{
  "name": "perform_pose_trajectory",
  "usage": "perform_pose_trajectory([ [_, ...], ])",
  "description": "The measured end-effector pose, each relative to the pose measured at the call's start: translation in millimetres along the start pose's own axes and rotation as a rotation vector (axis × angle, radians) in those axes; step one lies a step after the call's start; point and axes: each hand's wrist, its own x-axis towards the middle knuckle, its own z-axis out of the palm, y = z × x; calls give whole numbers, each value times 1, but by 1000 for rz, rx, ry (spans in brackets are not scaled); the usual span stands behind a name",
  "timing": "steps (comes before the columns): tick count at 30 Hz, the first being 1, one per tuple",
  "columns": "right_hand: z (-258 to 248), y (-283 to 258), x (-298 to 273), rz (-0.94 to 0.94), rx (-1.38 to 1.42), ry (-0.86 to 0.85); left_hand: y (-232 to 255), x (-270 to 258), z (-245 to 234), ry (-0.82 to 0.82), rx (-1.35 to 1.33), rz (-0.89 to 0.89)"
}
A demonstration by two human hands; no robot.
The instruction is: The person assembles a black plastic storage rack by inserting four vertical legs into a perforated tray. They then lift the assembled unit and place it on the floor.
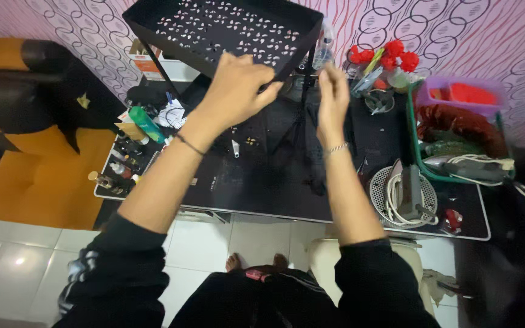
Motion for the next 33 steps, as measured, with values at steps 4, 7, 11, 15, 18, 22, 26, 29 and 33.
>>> perform_pose_trajectory([
  [4, -8, 4, 33, -176, 24, -209, -10, -25, -35, -87, -81, 40],
  [7, 2, 8, 22, 4, 114, -293, -14, -37, -63, -197, -57, -50],
  [11, 25, 20, -7, 93, 298, -381, -5, -38, -80, -246, -159, -215],
  [15, 42, 29, -28, 35, 355, -352, 19, -6, -38, -68, -40, -143],
  [18, 49, 40, -32, -71, 570, -375, 31, 18, -4, -15, 55, -125],
  [22, 49, 47, -26, 44, 568, -276, 24, 18, 5, -57, 28, -158],
  [26, 51, 52, -27, 121, 603, -238, 21, 14, 2, -60, 30, -148],
  [29, 50, 56, -25, 106, 621, -239, 20, 17, 2, -66, -49, -160],
  [33, 46, 58, -23, 101, 638, -262, 19, 20, 4, -79, -48, -170],
])
